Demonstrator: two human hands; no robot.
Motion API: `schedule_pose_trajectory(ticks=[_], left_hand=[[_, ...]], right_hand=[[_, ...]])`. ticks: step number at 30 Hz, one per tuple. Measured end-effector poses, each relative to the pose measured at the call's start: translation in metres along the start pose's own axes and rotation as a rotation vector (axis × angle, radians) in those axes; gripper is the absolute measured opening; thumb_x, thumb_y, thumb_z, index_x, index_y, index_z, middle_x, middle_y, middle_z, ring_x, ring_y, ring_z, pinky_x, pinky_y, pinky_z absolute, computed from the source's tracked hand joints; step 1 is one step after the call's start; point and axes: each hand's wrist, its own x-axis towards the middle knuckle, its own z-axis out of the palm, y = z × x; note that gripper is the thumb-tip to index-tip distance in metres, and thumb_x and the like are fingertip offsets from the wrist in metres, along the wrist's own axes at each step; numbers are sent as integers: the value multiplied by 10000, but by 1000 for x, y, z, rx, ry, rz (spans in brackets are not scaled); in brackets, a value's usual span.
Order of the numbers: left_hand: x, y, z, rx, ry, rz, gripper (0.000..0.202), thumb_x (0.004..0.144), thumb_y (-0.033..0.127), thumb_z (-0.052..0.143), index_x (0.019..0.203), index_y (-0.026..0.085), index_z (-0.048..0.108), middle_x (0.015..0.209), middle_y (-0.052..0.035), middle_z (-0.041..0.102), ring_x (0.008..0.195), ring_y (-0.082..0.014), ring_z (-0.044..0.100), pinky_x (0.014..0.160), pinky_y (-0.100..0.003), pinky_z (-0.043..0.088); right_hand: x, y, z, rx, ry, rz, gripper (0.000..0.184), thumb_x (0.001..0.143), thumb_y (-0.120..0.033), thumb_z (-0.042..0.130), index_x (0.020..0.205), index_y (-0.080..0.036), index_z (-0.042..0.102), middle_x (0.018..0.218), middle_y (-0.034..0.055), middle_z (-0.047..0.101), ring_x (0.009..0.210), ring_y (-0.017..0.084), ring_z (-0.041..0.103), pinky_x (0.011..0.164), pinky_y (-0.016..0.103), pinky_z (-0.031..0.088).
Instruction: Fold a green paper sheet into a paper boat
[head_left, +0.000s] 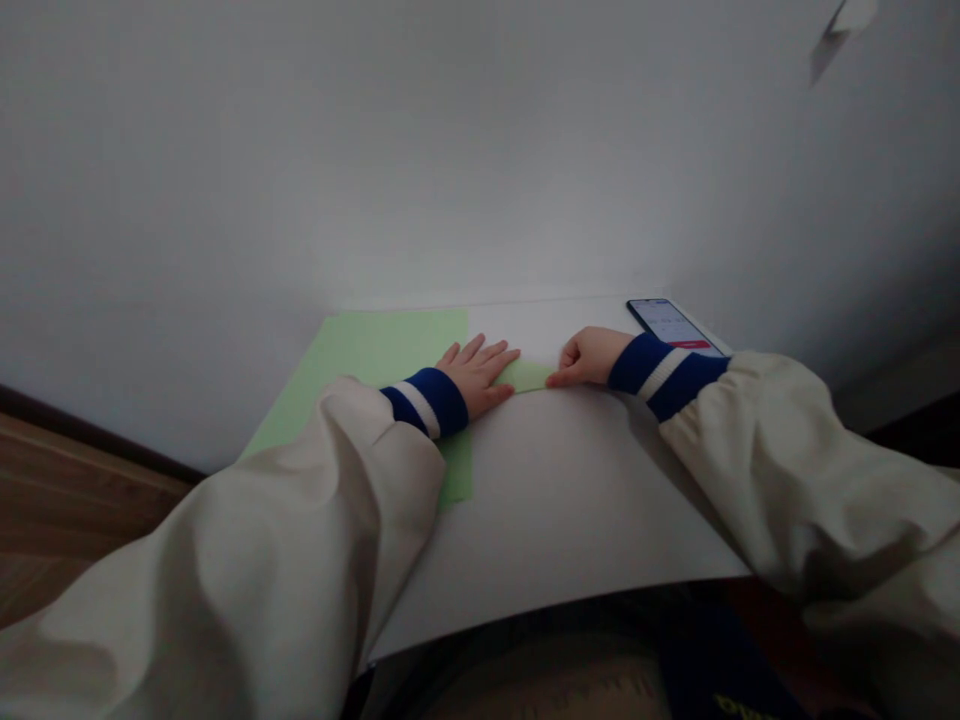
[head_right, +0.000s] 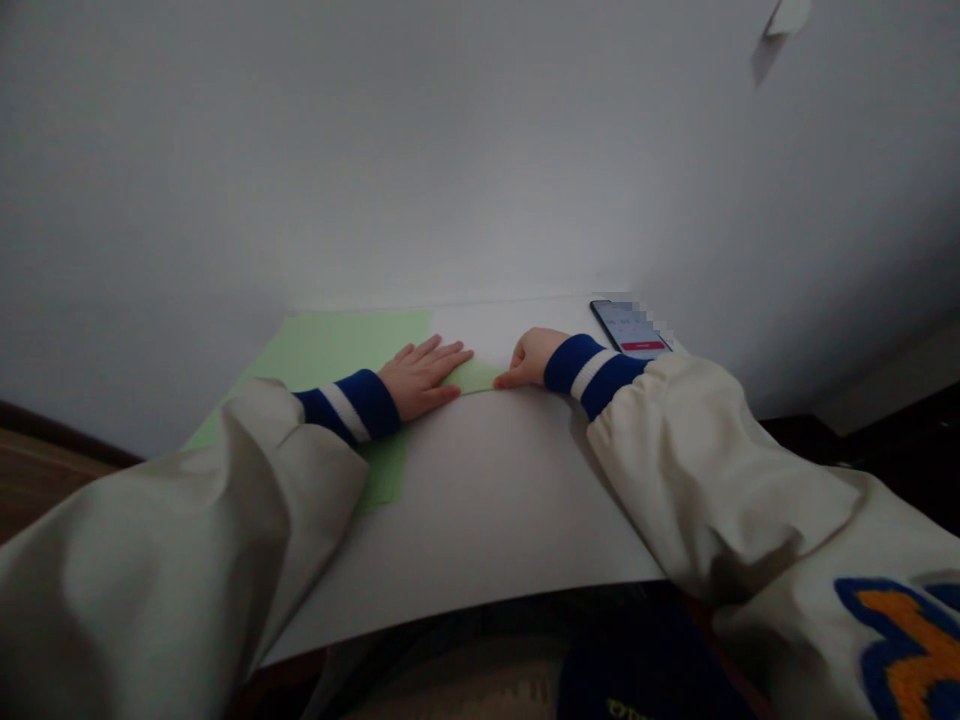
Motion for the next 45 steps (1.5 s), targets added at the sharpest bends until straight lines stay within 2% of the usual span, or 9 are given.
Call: schedule_pose_trajectory(ticks=[5, 10, 17, 25, 30, 37, 40, 43, 45], left_hand=[[2, -9, 2, 1, -55, -14, 631, 857, 461, 371, 1432, 278, 185, 1505, -34, 175, 1373, -331, 97, 1065, -561, 158], [4, -28, 10, 20, -27, 17, 655, 843, 485, 439, 1415, 214, 273, 1501, -110, 170, 1364, -362, 107, 1089, -490, 156], [10, -50, 16, 19, -51, 101, 682, 804, 551, 467, 1402, 274, 292, 1493, -122, 181, 1346, -405, 130, 1037, -576, 180], [10, -60, 11, 62, -41, 149, 671, 757, 583, 522, 1355, 317, 375, 1473, -114, 249, 1347, -355, 188, 1047, -559, 142], [6, -58, 6, 32, 18, 214, 647, 774, 587, 508, 1355, 340, 362, 1463, -89, 288, 1344, -303, 227, 1064, -528, 135], [4, -47, -3, 17, 47, 222, 471, 861, 489, 433, 1299, 315, 454, 1443, -67, 342, 1334, -252, 269, 1080, -494, 137], [3, -41, -7, 2, 147, 265, 371, 850, 415, 473, 1195, 311, 563, 1390, -38, 426, 1324, -270, 280, 1060, -515, 201], [2, -34, -12, -47, 218, 470, 292, 840, 243, 454, 1050, 276, 654, 1269, -18, 548, 1259, -204, 388, 1049, -408, 302], [1, -28, -13, -65, 190, 578, 380, 816, 125, 403, 1085, 259, 636, 1174, -22, 613, 1129, -159, 512, 986, -336, 388]], right_hand=[[2, 10, 0, 39, -35, 21, 405, 651, -572, 619, 661, -169, 655, 546, 3, 575, 476, 92, 465, 500, 239, 352], [4, 21, 1, 133, -91, 42, 367, 649, -541, 633, 625, -175, 609, 508, -19, 550, 420, 79, 440, 471, 240, 358], [10, 36, 6, 165, -130, 29, 356, 664, -525, 629, 623, -177, 573, 527, -26, 564, 416, 63, 453, 466, 221, 369], [11, 46, 10, 197, -129, 15, 325, 685, -495, 621, 638, -178, 564, 519, -37, 547, 390, 56, 433, 447, 222, 353], [12, 47, 14, 259, 48, -140, 282, 661, -401, 668, 837, -182, 645, 556, -46, 535, 440, 69, 431, 459, 221, 334], [2, 21, 22, 55, 376, -684, 178, 772, -307, 587, 839, -214, 722, 841, 43, 657, 763, 129, 559, 767, 269, 409], [-1, 13, 24, -33, 439, -742, 192, 812, -287, 540, 846, -217, 716, 862, 46, 676, 810, 143, 570, 811, 289, 397], [-5, 8, 23, -118, 465, -731, 217, 834, -266, 496, 889, -230, 703, 895, 37, 675, 824, 149, 563, 773, 279, 397], [-8, 4, 22, -198, 474, -716, 241, 847, -263, 465, 924, -244, 693, 913, 33, 671, 813, 152, 555, 731, 275, 389]])
